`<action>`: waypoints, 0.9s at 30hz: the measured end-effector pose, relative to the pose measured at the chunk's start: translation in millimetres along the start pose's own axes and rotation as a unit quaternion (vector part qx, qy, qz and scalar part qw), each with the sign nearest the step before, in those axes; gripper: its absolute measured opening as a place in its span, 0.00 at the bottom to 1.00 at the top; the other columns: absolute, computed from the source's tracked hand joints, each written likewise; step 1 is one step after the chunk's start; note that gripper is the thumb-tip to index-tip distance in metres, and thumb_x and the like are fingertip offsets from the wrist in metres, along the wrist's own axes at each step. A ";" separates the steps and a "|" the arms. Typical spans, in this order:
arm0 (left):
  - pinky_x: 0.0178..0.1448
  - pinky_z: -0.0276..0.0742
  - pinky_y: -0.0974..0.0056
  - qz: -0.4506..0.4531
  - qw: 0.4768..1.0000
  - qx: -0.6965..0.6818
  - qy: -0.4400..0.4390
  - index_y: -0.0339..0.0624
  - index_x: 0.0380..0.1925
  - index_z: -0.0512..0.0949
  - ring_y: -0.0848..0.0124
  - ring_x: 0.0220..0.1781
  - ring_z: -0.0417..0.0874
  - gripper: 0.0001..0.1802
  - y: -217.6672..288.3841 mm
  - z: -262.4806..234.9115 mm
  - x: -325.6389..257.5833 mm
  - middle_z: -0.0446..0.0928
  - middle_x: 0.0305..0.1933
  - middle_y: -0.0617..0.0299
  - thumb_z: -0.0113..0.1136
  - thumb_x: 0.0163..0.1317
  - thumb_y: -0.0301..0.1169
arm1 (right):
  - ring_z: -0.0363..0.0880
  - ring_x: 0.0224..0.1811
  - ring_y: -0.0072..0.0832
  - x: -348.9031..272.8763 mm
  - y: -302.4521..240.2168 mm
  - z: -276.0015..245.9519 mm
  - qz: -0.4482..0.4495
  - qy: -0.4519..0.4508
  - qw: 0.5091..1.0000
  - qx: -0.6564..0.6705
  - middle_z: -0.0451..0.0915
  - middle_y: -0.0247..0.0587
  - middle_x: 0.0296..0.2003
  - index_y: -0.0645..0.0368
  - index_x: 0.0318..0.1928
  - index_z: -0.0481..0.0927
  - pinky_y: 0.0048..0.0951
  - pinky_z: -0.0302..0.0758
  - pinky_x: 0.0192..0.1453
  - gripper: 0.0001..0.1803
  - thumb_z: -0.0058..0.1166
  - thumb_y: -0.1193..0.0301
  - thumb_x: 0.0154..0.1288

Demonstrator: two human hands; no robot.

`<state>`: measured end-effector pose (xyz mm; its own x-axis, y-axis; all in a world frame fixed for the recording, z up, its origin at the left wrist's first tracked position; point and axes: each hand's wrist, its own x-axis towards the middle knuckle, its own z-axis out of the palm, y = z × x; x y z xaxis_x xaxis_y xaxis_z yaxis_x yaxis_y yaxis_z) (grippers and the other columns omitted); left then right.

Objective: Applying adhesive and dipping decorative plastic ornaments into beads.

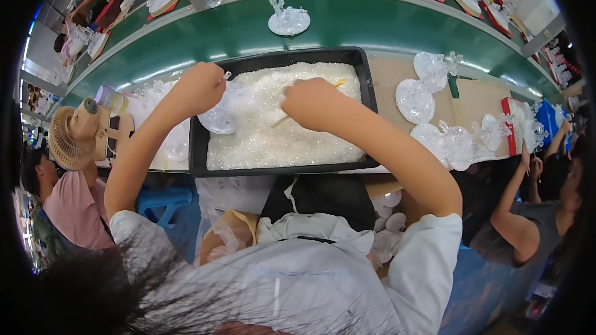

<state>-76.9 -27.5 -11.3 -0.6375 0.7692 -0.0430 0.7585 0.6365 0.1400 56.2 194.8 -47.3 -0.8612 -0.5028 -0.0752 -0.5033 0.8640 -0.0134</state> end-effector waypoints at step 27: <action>0.44 0.74 0.48 0.167 0.978 -0.098 -0.082 0.33 0.34 0.79 0.43 0.38 0.79 0.11 -29.7 14.6 23.0 0.79 0.32 0.42 0.53 0.67 0.30 | 0.81 0.50 0.41 19.1 -28.0 10.1 -0.015 -0.123 0.990 0.066 0.79 0.48 0.51 0.56 0.43 0.83 0.41 0.81 0.48 0.12 0.56 0.76 0.56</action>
<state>-112.1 -27.8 -30.9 -0.3154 0.9415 -0.1188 0.8704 0.3368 0.3591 54.5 161.2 -58.4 -0.7942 -0.5212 -0.3123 -0.5015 0.8525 -0.1475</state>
